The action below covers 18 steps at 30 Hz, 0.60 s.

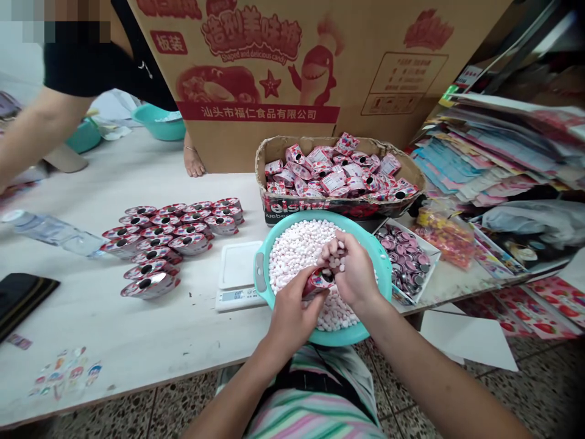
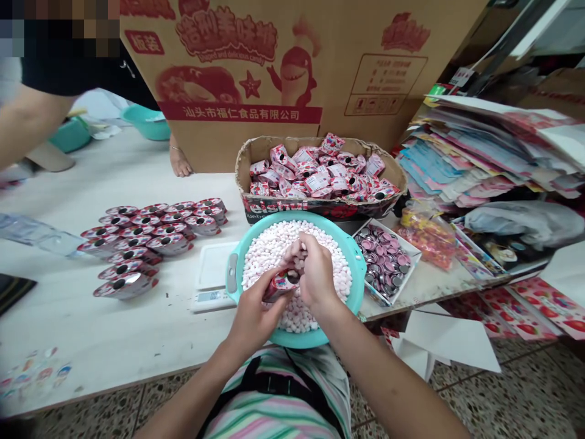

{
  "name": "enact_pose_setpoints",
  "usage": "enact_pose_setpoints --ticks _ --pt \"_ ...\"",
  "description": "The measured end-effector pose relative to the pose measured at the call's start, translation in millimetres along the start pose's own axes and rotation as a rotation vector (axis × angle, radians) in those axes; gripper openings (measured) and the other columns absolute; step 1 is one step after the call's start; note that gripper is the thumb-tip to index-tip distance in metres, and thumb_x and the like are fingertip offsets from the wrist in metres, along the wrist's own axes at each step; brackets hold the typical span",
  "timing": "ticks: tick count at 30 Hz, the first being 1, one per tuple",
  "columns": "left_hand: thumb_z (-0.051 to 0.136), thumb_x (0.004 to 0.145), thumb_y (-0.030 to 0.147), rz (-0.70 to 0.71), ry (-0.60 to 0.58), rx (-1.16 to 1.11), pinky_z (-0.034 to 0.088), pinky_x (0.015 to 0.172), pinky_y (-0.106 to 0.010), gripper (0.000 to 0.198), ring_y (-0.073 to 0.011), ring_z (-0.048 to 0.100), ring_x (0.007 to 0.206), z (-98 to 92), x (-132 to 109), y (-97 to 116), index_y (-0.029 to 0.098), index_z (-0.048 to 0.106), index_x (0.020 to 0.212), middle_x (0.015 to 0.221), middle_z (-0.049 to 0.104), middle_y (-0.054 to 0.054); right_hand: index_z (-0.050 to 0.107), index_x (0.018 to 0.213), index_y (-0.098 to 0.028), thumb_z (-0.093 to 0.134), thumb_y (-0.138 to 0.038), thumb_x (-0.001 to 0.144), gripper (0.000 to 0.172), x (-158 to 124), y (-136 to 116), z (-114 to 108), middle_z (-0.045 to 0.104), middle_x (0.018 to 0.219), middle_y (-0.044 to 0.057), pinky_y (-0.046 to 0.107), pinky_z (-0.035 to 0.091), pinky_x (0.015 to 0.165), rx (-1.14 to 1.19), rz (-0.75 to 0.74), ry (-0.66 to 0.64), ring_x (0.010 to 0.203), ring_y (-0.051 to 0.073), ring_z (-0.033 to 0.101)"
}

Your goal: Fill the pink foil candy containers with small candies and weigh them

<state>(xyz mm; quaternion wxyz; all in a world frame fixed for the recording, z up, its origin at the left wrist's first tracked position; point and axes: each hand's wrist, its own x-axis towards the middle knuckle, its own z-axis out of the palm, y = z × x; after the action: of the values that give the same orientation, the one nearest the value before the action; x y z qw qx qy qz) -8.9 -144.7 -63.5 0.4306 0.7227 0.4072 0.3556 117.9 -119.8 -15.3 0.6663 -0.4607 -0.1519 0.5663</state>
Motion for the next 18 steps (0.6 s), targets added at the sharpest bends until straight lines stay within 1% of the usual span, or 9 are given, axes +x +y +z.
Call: enact_pose_setpoints --ticks 4,6,12,16,18 --pt "0.058 0.083 0.020 -0.012 -0.001 -0.013 0.048 0.090 -0.028 0.039 -0.0185 0.062 0.104 0.1 -0.1 -2.1 0.023 0.054 0.121 0.116 0.065 -0.003 0.039 0.047 -0.020 0.056 -0.029 0.077 0.035 -0.9 0.9 3.5 0.041 0.045 -0.005 0.022 0.035 0.043 0.034 -0.024 -0.003 0.041 0.008 0.040" --pt "0.059 0.083 0.021 -0.016 0.002 -0.012 0.048 0.089 -0.028 0.038 -0.0186 0.062 0.102 0.4 0.0 -3.1 0.023 0.054 0.121 0.115 0.065 -0.004 0.037 0.047 -0.020 0.056 -0.030 0.077 0.037 -1.9 1.0 5.1 0.039 0.045 -0.005 0.022 0.035 0.042 0.030 -0.030 0.003 0.041 0.008 0.040" --pt "0.058 0.083 0.022 0.005 0.024 -0.045 0.047 0.093 -0.029 0.039 -0.0189 0.061 0.107 2.0 1.4 -1.1 0.022 0.053 0.122 0.117 0.064 -0.005 0.040 0.044 -0.020 0.056 -0.030 0.079 0.040 -5.6 -1.6 8.4 0.041 0.044 -0.003 0.022 0.040 0.049 0.020 -0.075 0.003 0.045 0.009 0.044" --pt "0.059 0.083 0.021 -0.009 0.026 -0.043 0.046 0.093 -0.028 0.038 -0.0182 0.060 0.107 1.9 1.1 0.4 0.022 0.053 0.121 0.117 0.064 -0.004 0.045 0.045 -0.019 0.055 -0.030 0.079 0.037 -6.7 -2.6 8.3 0.047 0.046 -0.001 0.022 0.036 0.044 -0.025 -0.069 0.013 0.046 0.010 0.046" --pt "0.059 0.083 0.021 -0.017 0.023 -0.037 0.046 0.092 -0.027 0.038 -0.0179 0.060 0.106 1.8 0.3 0.2 0.022 0.053 0.120 0.116 0.064 -0.004 0.044 0.046 -0.019 0.055 -0.031 0.079 0.037 -6.1 -1.8 7.7 0.044 0.044 -0.002 0.022 0.032 0.041 -0.034 -0.049 0.022 0.043 0.009 0.044"
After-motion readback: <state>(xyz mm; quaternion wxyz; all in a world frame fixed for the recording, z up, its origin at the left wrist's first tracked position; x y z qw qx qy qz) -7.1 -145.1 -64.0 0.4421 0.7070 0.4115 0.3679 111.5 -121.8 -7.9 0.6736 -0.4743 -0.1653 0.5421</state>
